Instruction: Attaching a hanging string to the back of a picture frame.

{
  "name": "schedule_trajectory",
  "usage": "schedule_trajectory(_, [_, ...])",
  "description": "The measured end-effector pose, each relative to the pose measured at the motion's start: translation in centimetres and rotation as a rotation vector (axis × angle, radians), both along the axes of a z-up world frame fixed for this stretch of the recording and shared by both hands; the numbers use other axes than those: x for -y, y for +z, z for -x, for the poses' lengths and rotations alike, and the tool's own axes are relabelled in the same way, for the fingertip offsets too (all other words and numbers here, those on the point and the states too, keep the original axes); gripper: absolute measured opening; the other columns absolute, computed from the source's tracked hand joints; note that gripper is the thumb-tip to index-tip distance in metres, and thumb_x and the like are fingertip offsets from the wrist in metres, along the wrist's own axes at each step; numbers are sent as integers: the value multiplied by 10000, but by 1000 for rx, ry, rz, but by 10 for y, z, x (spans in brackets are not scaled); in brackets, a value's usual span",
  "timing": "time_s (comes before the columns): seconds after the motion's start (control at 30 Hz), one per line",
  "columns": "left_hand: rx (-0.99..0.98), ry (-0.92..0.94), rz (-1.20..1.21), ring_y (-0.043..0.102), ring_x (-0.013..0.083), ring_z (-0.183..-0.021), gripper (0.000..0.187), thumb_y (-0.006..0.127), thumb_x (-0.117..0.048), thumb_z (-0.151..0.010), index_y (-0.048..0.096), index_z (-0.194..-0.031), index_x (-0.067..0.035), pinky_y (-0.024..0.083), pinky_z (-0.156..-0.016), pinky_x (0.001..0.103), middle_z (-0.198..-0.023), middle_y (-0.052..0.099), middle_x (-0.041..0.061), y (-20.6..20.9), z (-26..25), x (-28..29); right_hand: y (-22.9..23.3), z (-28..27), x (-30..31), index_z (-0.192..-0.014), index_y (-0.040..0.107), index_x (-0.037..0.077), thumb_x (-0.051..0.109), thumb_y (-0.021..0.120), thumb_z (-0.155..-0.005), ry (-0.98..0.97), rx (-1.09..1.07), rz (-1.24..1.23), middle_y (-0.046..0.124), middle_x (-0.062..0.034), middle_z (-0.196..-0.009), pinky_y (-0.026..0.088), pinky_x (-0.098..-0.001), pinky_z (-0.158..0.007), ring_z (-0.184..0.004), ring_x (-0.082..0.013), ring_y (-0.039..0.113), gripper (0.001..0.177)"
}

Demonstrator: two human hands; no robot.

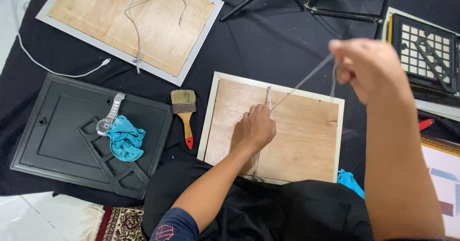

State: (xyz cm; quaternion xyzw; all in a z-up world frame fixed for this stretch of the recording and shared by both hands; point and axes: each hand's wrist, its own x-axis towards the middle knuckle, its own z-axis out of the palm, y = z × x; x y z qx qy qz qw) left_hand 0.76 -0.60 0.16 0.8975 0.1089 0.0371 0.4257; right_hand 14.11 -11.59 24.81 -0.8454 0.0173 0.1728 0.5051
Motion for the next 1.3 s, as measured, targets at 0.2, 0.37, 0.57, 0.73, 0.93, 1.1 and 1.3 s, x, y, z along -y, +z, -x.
schedule_trajectory(0.2, [-50, -21, 6, 529, 317, -1012, 355, 504, -43, -822, 664, -1115, 78, 387, -925, 429, -1156, 625, 184, 13, 0, -3, 62, 16, -98, -859, 668, 105, 322, 746, -1031, 215, 277, 176, 587, -11, -661, 213, -199, -297, -458, -55, 466, 288])
schedule_trajectory(0.37, [-35, 20, 11, 536, 334, -950, 277, 508, -55, -821, 667, -1031, 29, 409, -885, 441, -1018, 636, 176, 11, -1, -2, 60, 17, -135, -1239, 654, -40, 220, 665, -1004, 498, 204, -177, 707, -97, -773, 628, -240, -501, -553, -158, 687, 350])
schedule_trajectory(0.57, [-270, 17, 102, 665, 367, -1013, 421, 547, -207, -877, 658, -1266, -92, 540, -859, 480, -1167, 705, 125, 53, 8, -26, -64, -7, -84, -1125, 630, 114, 114, 556, -941, 277, 128, 25, 665, -43, -717, 372, -231, -384, -499, -114, 576, 198])
schedule_trajectory(0.73, [-207, 20, 146, 608, 355, -1157, 322, 487, -210, -834, 643, -1091, -94, 460, -978, 538, -1119, 644, 138, -11, -5, -2, -206, 24, -12, -1159, 707, -38, 440, 635, -977, -280, -347, 29, 724, -258, -1022, 605, -518, -754, -892, -318, 741, 516])
schedule_trajectory(0.93, [-161, 51, 131, 629, 360, -1102, 285, 549, -241, -816, 663, -1039, -104, 457, -939, 541, -1059, 659, 127, -15, -7, -3, -292, 31, 22, -1042, 659, 68, 551, 431, -1030, -452, -788, -577, 639, -2, -755, 535, -235, -660, -692, -146, 664, 534])
schedule_trajectory(1.1, [-179, 60, 136, 630, 347, -1099, 278, 538, -234, -834, 669, -1048, -115, 445, -935, 527, -1047, 662, 116, -7, -6, -5, -266, 40, 2, -1112, 670, 49, 593, 426, -1029, -442, -781, -622, 636, -38, -764, 582, -318, -712, -735, -197, 690, 602])
schedule_trajectory(1.3, [-197, 36, 115, 624, 326, -1118, 310, 525, -245, -830, 677, -1069, -120, 429, -950, 514, -1065, 663, 103, -3, -4, -7, -307, 22, 19, -1165, 666, 123, 687, 404, -990, -360, -769, -486, 733, -62, -899, 558, -356, -737, -791, -234, 728, 646])
